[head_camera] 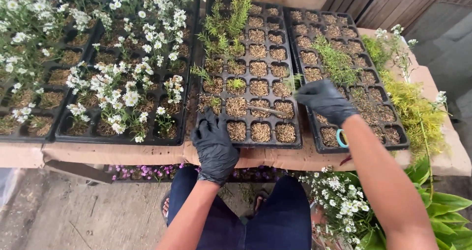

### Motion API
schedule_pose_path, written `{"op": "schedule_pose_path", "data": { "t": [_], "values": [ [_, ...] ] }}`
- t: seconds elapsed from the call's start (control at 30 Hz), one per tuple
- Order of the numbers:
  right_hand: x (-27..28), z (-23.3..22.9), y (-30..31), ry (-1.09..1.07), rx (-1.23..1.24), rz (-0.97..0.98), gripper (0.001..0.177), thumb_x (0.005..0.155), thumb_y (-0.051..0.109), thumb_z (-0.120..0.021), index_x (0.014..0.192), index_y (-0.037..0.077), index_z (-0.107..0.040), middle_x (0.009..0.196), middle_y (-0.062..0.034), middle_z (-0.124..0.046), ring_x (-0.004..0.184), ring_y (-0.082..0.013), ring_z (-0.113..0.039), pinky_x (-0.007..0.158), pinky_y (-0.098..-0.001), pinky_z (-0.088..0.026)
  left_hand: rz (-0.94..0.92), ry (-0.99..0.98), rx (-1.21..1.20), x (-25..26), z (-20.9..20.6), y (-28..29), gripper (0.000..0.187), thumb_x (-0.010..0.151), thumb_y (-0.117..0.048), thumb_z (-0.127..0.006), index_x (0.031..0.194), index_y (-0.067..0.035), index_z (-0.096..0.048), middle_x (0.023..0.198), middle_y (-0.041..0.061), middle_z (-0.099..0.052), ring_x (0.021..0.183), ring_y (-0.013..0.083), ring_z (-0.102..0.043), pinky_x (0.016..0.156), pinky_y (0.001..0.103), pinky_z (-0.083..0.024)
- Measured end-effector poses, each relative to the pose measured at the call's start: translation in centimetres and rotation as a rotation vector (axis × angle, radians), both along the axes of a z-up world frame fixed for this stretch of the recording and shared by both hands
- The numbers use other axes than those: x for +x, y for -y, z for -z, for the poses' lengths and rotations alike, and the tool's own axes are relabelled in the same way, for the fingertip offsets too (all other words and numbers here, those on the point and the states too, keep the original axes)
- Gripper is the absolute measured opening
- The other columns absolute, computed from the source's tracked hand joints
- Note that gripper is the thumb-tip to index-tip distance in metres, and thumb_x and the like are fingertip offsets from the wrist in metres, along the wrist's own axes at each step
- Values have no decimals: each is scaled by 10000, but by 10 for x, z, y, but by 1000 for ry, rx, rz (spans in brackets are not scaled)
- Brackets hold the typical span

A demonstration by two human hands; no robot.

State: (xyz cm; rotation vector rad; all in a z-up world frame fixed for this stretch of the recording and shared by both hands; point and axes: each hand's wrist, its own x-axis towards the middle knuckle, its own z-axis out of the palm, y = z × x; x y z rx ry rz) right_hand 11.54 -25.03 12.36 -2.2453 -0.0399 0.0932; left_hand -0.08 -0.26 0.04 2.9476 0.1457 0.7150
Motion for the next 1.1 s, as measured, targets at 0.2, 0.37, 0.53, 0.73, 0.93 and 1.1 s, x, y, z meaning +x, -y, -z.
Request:
{"op": "schedule_pose_path", "data": {
  "t": [0.2, 0.37, 0.53, 0.73, 0.93, 1.1],
  "values": [
    [32, 42, -23, -95, -166, -44, 273, 789, 256, -832, 1042, 158, -810, 918, -76, -776, 941, -245, -738, 862, -353, -543, -14, 5, 9, 1, -1, -1, 1000, 641, -259, -612, 1599, -117, -360, 1590, 258, -392, 1355, 446, -455, 1052, 590, -376],
    [39, 55, -32, -94, -139, -56, 237, 815, 259, -816, 1021, 142, -807, 880, -65, -772, 917, -236, -737, 842, -346, -533, -19, 2, 5, 0, 1, -2, 1001, 643, -262, -615, 1598, -108, -357, 1590, 261, -390, 1356, 447, -455, 1053, 593, -377],
    [40, 56, -33, -3, -236, -149, 198, 828, 277, -789, 989, 166, -820, 893, -86, -789, 991, -301, -738, 892, -377, -553, -27, -6, 5, 0, 2, -1, 1002, 644, -265, -618, 1596, -100, -354, 1590, 264, -387, 1356, 448, -454, 1055, 596, -378],
    [33, 50, -35, 123, -309, -196, 217, 846, 300, -758, 1001, 159, -814, 912, -87, -791, 1016, -330, -728, 910, -418, -557, -33, -11, 1, 2, 4, 0, 1003, 646, -268, -621, 1595, -88, -350, 1590, 268, -383, 1357, 449, -454, 1057, 599, -379],
    [10, 45, -30, 92, -373, -226, 209, 839, 335, -733, 1013, 233, -787, 946, -49, -784, 1050, -312, -715, 938, -441, -554, -43, -21, -10, 1, 8, 0, 1005, 648, -272, -625, 1593, -76, -346, 1591, 272, -379, 1358, 451, -454, 1060, 603, -380],
    [9, 67, -12, 132, -504, -352, 329, 786, 379, -790, 1056, 190, -792, 1001, -123, -763, 1045, -380, -712, 929, -477, -573, -32, -22, -13, 1, 10, 2, 1006, 650, -276, -629, 1591, -64, -342, 1591, 276, -375, 1358, 452, -454, 1062, 606, -382]
  ]
}}
